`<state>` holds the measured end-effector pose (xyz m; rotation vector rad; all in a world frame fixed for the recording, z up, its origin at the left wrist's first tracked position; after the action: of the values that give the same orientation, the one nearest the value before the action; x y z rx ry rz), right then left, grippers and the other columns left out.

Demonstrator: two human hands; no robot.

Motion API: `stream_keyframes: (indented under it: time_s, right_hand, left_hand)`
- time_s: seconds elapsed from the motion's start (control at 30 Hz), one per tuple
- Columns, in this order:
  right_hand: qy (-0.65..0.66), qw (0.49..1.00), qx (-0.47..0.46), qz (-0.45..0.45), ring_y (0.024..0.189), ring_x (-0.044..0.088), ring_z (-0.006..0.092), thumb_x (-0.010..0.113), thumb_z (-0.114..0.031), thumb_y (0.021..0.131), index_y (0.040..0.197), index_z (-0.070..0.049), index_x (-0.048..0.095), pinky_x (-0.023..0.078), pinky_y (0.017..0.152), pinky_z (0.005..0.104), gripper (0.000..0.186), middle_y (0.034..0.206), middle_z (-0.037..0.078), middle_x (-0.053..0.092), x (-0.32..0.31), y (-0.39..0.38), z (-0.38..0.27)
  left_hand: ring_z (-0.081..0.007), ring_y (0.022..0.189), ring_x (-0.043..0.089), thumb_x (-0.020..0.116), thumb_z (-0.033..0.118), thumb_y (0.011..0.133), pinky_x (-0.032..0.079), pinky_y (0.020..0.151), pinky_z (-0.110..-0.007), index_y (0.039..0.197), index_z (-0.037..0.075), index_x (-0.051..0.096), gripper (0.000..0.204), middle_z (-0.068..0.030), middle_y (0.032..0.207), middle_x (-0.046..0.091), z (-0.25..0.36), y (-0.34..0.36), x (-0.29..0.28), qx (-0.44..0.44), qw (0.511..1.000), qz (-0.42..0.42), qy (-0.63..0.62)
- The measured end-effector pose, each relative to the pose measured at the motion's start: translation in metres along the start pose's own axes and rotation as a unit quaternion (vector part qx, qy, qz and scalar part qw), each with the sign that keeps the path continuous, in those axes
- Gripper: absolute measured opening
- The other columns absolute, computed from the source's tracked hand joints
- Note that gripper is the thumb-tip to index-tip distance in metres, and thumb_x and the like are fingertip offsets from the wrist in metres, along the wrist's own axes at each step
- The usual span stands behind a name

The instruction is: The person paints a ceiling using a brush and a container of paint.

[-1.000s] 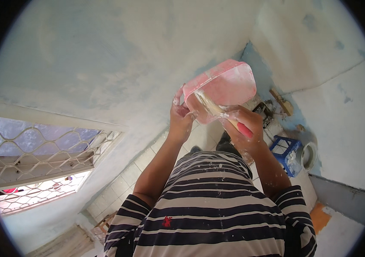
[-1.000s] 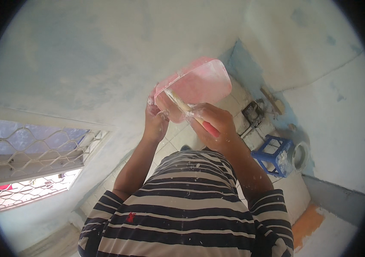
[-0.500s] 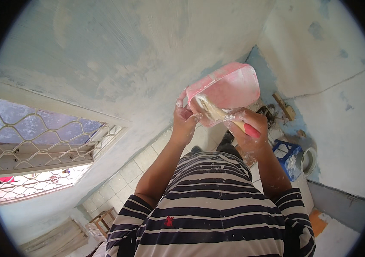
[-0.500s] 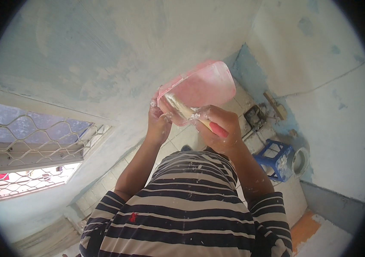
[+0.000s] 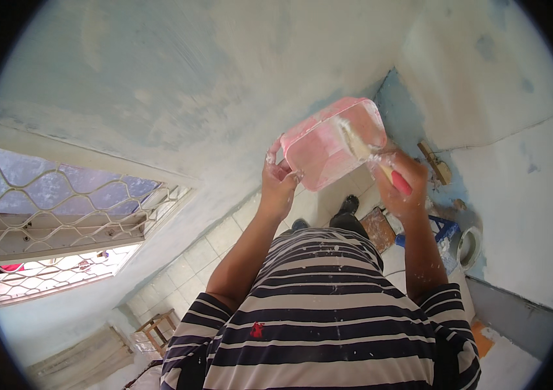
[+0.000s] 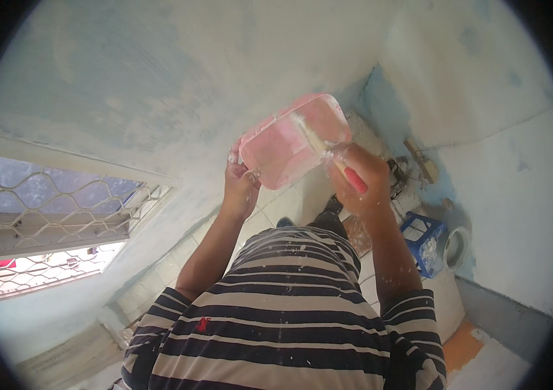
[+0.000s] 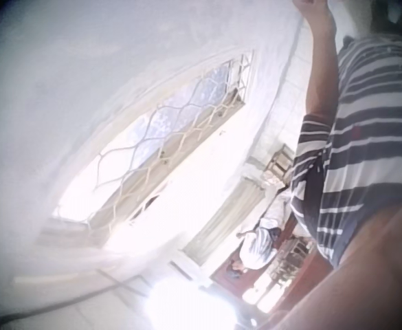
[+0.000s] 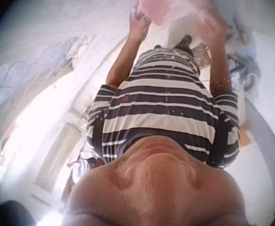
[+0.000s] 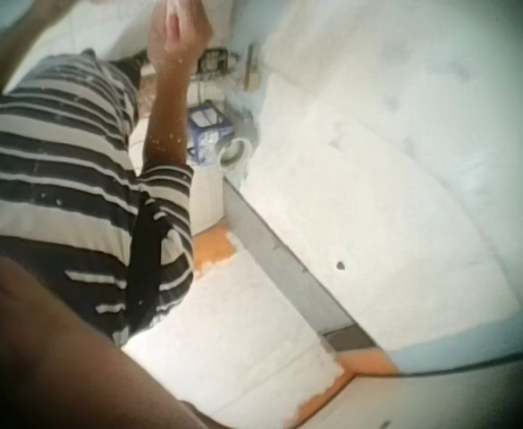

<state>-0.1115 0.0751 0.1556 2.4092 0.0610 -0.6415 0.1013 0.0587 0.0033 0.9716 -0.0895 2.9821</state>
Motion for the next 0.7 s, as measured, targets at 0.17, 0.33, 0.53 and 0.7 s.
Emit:
stream_keyframes:
  time_s: [0.17, 0.33, 0.53, 0.7]
  right_hand:
    - [0.156, 0.984, 0.027, -0.076, 0.085, 0.069, 0.0250, 0.066, 0.007, 0.079, 0.092, 0.004, 0.065, 0.052, 0.078, 0.0309, 0.014, 0.093, 0.017, 0.069, 0.038, -0.002, 0.019]
    - [0.020, 0.999, -0.010, -0.022, 0.084, 0.069, 0.0277, 0.066, 0.007, 0.080, 0.094, 0.003, 0.065, 0.052, 0.076, 0.0305, 0.016, 0.094, 0.017, 0.069, 0.000, 0.026, 0.051]
    - [0.035, 0.997, 0.054, 0.046, 0.082, 0.069, 0.0275, 0.064, 0.009, 0.078, 0.093, 0.003, 0.066, 0.052, 0.074, 0.0303, 0.016, 0.092, 0.018, 0.068, -0.045, 0.047, 0.085]
    - [0.166, 0.983, -0.044, -0.059, 0.085, 0.069, 0.0250, 0.069, 0.011, 0.078, 0.090, 0.006, 0.061, 0.054, 0.076, 0.0311, 0.015, 0.094, 0.020, 0.070, -0.032, 0.067, 0.084]
  left_hand:
    - [-0.0230, 0.117, 0.057, 0.057, -0.005, 0.078, 0.047, 0.098, -0.036, 0.150, 0.007, 0.021, 0.082, -0.0166, 0.131, 0.055, -0.009, 0.012, 0.006, -0.016, 0.999, 0.000, 0.028]
    - [-0.0233, 0.118, 0.056, 0.060, -0.003, 0.078, 0.047, 0.098, -0.036, 0.150, 0.006, 0.020, 0.083, -0.0173, 0.129, 0.058, -0.021, 0.026, 0.001, -0.009, 1.000, 0.020, 0.011]
    - [-0.0241, 0.118, 0.057, 0.063, -0.002, 0.078, 0.047, 0.099, -0.037, 0.150, 0.005, 0.019, 0.085, -0.0178, 0.127, 0.059, -0.021, 0.061, 0.033, 0.018, 0.998, 0.040, 0.054]
    - [-0.0239, 0.118, 0.057, 0.064, -0.001, 0.079, 0.048, 0.097, -0.036, 0.149, 0.003, 0.019, 0.084, -0.0180, 0.127, 0.059, -0.020, 0.089, 0.065, 0.058, 0.995, 0.057, 0.056]
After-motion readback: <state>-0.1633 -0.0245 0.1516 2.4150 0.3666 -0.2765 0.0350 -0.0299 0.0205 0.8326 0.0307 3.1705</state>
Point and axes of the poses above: each hand's wrist, its own y-axis towards the middle knuckle, its own x-axis out of the palm, z = x × y, the point moved 10 cm from there along y, towards the middle knuckle
